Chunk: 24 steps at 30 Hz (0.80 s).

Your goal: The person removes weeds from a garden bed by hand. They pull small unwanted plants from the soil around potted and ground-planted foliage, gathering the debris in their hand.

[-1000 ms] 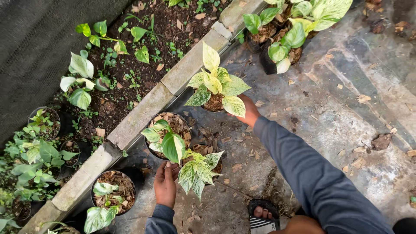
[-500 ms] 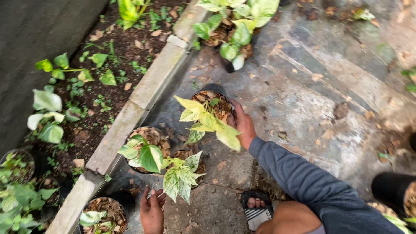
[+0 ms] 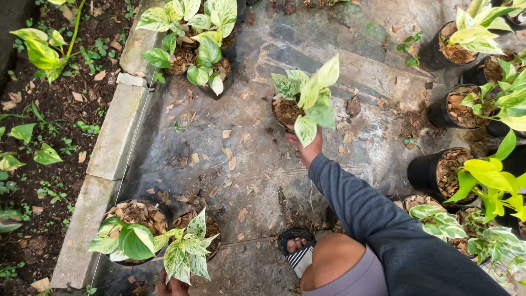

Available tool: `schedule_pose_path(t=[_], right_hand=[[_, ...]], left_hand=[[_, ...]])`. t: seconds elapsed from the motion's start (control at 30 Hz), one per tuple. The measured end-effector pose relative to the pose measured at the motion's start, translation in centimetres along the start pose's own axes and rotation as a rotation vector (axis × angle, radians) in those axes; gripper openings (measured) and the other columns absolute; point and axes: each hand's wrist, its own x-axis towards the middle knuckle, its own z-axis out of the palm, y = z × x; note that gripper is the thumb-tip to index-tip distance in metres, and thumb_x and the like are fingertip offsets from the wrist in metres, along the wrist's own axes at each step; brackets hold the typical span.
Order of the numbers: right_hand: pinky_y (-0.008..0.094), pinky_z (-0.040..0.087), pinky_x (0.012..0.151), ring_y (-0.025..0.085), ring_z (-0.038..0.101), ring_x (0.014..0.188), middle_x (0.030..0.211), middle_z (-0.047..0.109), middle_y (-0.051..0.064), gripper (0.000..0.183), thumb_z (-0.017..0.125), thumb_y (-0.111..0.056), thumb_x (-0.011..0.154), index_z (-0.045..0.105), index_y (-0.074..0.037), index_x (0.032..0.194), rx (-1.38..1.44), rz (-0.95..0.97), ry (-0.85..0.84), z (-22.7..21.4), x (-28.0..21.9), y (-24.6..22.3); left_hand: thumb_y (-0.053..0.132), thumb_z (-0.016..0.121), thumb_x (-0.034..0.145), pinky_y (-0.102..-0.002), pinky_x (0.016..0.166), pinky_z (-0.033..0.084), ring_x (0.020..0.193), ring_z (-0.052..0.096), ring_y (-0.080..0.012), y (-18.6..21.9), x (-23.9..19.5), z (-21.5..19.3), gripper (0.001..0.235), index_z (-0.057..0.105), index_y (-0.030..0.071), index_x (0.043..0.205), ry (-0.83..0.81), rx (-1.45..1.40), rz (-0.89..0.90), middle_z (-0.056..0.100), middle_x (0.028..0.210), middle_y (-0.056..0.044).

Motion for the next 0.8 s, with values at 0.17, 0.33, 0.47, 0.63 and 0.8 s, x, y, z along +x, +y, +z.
schedule_pose_path(t=[0.17, 0.33, 0.47, 0.63, 0.8], right_hand=[[0.037, 0.065, 0.077, 0.033, 0.075, 0.098, 0.130, 0.067, 0.022, 0.049, 0.060, -0.025, 0.104, 0.051, 0.004, 0.143, -0.306, 0.332, 0.175, 0.3, -0.7, -3.6], [0.045, 0.055, 0.093, 0.040, 0.060, 0.116, 0.132, 0.054, 0.024, 0.083, 0.084, -0.036, 0.082, 0.048, 0.007, 0.143, -1.166, -0.542, 0.157, -2.8, 2.6, -5.8], [0.045, 0.054, 0.105, 0.034, 0.063, 0.119, 0.133, 0.061, 0.022, 0.034, 0.069, -0.014, 0.098, 0.068, 0.000, 0.129, -0.352, -0.445, 0.099, -4.6, 7.1, -2.9], [0.044, 0.055, 0.103, 0.032, 0.066, 0.113, 0.117, 0.071, 0.019, 0.019, 0.068, -0.007, 0.096, 0.070, -0.001, 0.113, 0.311, -0.198, 0.267, -7.0, 8.4, -3.5], [0.046, 0.055, 0.094, 0.032, 0.067, 0.106, 0.112, 0.072, 0.020, 0.014, 0.065, -0.008, 0.098, 0.071, -0.004, 0.110, -0.848, -0.360, 0.338, -8.7, 5.0, -7.7]], left_hand=[[0.019, 0.050, 0.108, -0.049, 0.076, 0.062, 0.099, 0.072, -0.0377, -0.1, -1.0, -0.4, 0.057, 0.034, 0.002, 0.160, 0.025, 0.085, 0.006, 0.066, 0.125, -0.027], [0.022, 0.053, 0.106, -0.042, 0.071, 0.058, 0.088, 0.072, -0.0339, -0.9, -2.4, -0.9, 0.058, 0.036, 0.008, 0.159, 0.075, 0.268, -0.177, 0.070, 0.115, -0.023], [0.025, 0.054, 0.103, -0.040, 0.072, 0.057, 0.087, 0.073, -0.0290, -2.2, -3.9, -0.7, 0.059, 0.037, 0.006, 0.158, 0.036, 0.287, -0.213, 0.073, 0.111, -0.019], [0.029, 0.062, 0.101, -0.040, 0.076, 0.057, 0.089, 0.074, -0.0287, -3.1, -5.0, -0.6, 0.066, 0.037, -0.002, 0.154, 0.010, 0.306, -0.203, 0.074, 0.106, -0.021], [0.030, 0.062, 0.100, -0.039, 0.078, 0.057, 0.090, 0.074, -0.0268, -3.7, -5.2, -1.4, 0.071, 0.031, -0.003, 0.155, -0.036, 0.298, -0.194, 0.074, 0.107, -0.020]])
